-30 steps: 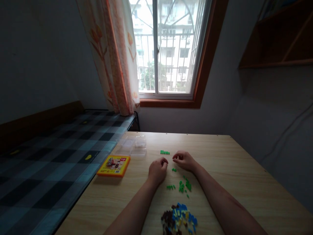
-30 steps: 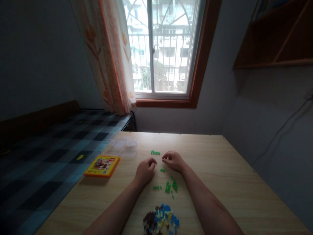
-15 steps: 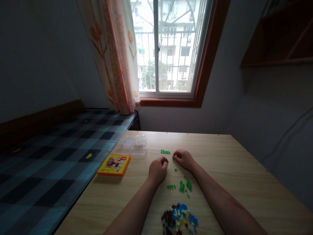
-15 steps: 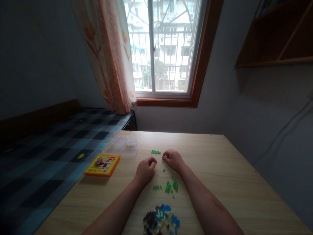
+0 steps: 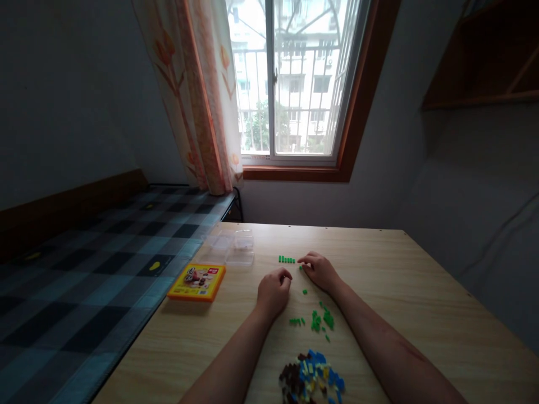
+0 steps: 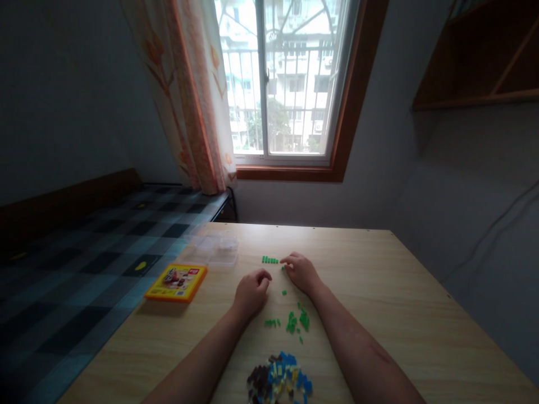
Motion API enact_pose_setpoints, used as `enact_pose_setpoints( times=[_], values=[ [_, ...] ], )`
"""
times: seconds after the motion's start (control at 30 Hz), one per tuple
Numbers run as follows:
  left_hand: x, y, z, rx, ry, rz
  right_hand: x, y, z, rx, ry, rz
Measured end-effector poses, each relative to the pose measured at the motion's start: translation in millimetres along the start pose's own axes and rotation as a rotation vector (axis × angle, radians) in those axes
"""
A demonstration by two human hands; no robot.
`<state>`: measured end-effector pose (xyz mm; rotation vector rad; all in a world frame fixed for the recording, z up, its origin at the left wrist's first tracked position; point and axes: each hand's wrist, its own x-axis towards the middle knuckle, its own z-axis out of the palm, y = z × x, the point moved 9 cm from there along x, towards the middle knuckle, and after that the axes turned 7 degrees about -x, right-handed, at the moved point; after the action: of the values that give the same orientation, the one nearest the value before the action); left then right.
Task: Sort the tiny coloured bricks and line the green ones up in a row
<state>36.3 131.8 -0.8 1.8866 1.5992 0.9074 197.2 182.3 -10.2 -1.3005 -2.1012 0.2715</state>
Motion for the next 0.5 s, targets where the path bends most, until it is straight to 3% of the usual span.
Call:
enact_pose_setpoints(
  times=[0.5],
  values=[
    [-0.4,1.2,0.6,0.028,0.007,0.016,-3.7,-2.2,-4.5,-0.002,0.062,-0.017]
  ],
)
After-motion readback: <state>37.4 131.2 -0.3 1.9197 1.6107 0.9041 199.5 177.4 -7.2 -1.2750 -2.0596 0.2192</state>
